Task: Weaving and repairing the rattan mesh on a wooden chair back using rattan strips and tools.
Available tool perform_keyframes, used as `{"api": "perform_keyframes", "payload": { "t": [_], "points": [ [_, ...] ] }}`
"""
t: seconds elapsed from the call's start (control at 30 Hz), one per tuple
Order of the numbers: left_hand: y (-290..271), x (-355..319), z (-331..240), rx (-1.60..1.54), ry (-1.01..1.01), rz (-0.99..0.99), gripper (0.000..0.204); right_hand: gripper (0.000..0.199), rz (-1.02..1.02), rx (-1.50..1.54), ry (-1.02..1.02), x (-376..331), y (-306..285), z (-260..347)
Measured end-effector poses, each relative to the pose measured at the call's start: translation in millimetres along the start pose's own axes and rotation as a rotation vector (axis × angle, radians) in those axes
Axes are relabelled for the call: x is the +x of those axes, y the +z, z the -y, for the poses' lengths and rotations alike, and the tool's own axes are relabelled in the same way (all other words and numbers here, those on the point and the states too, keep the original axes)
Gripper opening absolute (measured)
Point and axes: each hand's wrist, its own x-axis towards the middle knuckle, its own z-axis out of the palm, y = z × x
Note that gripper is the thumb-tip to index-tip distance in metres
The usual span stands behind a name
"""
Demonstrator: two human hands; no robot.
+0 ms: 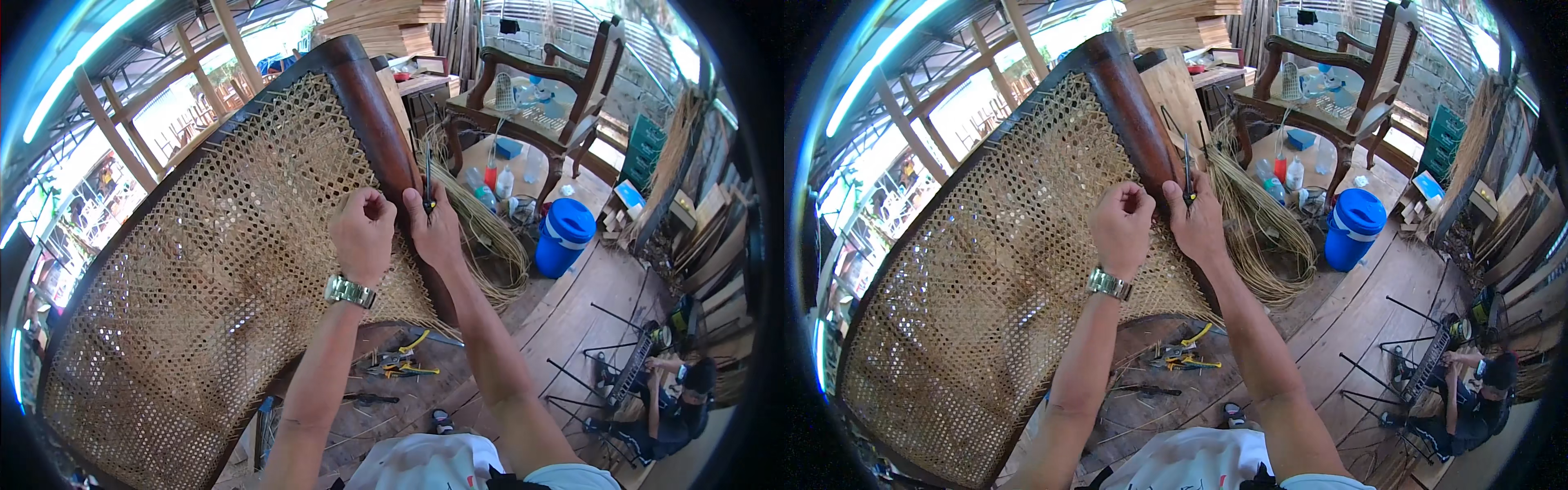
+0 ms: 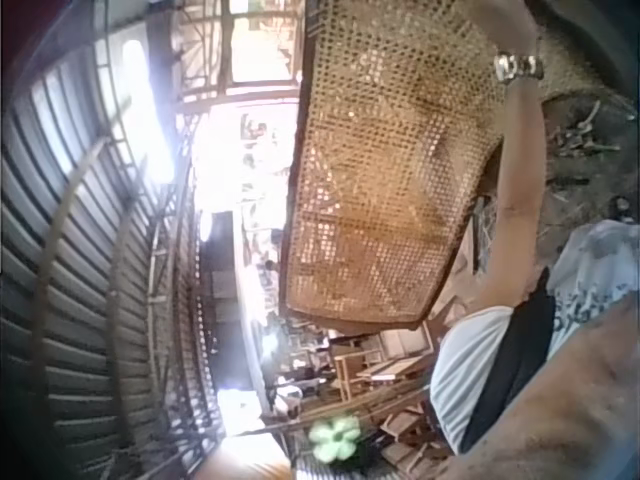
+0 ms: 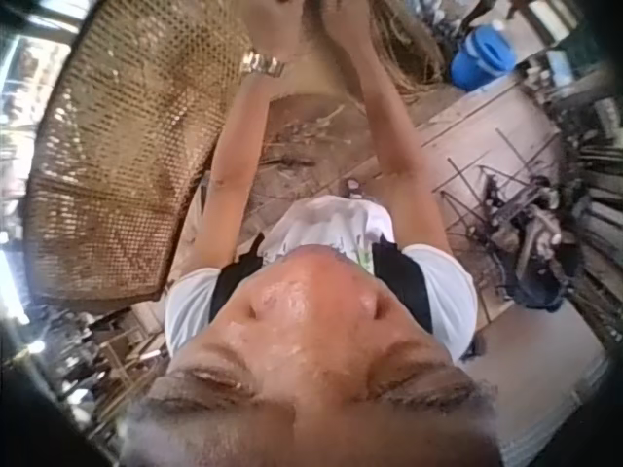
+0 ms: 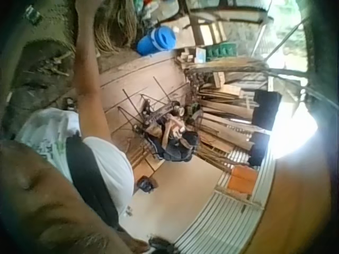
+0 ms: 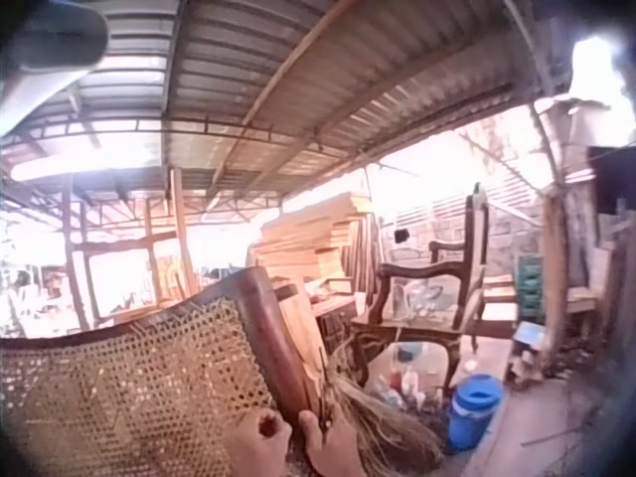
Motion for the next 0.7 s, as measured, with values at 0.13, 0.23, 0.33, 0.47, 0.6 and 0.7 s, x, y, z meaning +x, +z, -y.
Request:
{"api": "perform_keyframes", "payload": {
  "t": [0.13,0.23,0.33,0.47,0.6,0.7],
  "points": [
    [-1,6,-12,0.038,0.003,0.103,0.017,0.059,-0.007,-0.015,-0.011,1,-5,-1],
    [2,7,-18,0.190,0.097,0.103,0.015,0.060,-0.031,-0.019,-0.068,2,-6,-2],
    [5,10,-25,0.274,0.119,0.126,0.013,0.061,-0.034,-0.004,-0.013,1,-7,-3],
    [2,13,-26,0.246,0.121,0.152,0.010,0.061,-0.030,-0.045,-0.036,7,-9,-18],
    [-15,7,-13,0.115,0.325,0.147,0.016,0.062,-0.004,-0.010,-0.033,3,-12,-8],
    [-26,6,-1,0.026,0.359,0.175,0.021,0.063,-0.024,-0.011,-0.066,1,-10,-8]
  ]
}}
